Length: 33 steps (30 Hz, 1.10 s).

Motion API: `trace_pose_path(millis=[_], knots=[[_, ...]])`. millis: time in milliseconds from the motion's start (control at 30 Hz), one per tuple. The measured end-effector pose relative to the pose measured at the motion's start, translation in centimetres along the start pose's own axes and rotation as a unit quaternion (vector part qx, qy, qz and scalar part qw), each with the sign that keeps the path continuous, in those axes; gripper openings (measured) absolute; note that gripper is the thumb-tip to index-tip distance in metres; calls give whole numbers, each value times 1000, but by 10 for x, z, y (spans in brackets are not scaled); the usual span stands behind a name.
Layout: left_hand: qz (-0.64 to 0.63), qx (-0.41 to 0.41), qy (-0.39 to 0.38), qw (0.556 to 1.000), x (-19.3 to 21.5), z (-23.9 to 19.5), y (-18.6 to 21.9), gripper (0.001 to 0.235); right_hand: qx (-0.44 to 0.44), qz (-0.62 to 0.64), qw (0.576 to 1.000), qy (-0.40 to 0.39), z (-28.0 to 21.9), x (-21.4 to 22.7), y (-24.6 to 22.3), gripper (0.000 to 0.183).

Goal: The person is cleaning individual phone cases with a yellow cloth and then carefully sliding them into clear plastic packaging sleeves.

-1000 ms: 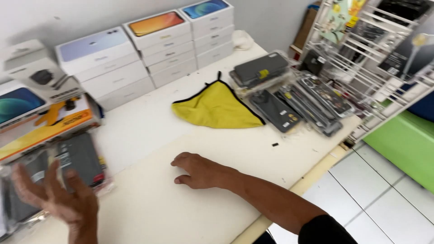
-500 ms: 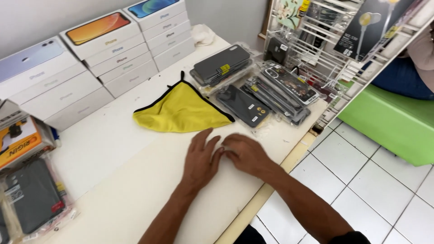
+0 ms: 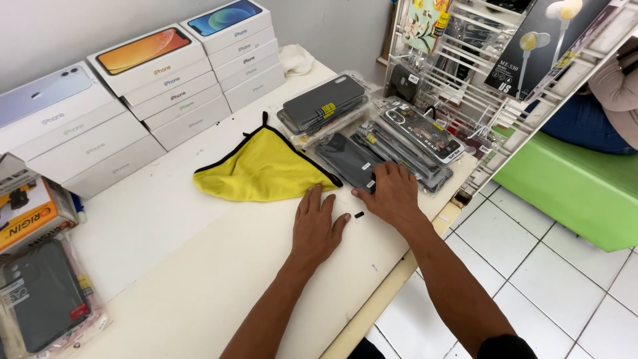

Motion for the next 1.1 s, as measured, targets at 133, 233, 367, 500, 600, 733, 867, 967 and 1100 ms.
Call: trace_pose_path(millis=[133, 233, 367, 500, 600, 733, 867, 967, 1100], knots=[[-9, 1, -11, 1000, 7, -6, -5, 55, -21, -15, 1000, 7, 3, 12, -14, 72], [-24, 11, -20, 999, 22, -15, -12, 52, -31, 28, 999, 28, 1, 16, -21, 83], [-41, 28, -78, 996, 41, -33, -35, 50, 43, 159, 976, 144, -7, 37, -24, 71], [-152, 48, -40, 986, 85, -64, -57, 51, 116, 242, 929, 256, -16, 85, -42, 64], [-260, 28, 124, 957, 93, -85, -96, 61, 42, 398, 880, 257, -13, 113, -99, 52], [-324, 87, 158, 929, 141, -133, -116, 64, 154, 398, 866, 260, 10, 103, -153, 37], [-318, 80, 212, 920, 161, -159, -144, 59, 270, 508, 807, 135, 45, 75, -234, 29], [-392, 132, 205, 887, 145, -160, -179, 33, 251, 586, 764, 102, 70, 25, -281, 23], [-527, 237, 191, 794, 132, -160, -219, 24, 114, 702, 700, 69, 82, -19, -320, 32]])
Point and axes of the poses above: each hand's wrist, its own z-axis towards the middle knuckle, its own x-axis out of the back of the hand, y = z × x, the point moved 3 cm from there along z, towards the middle knuckle, and after that the axes turned 14 degrees about x, right-handed, at the moved point
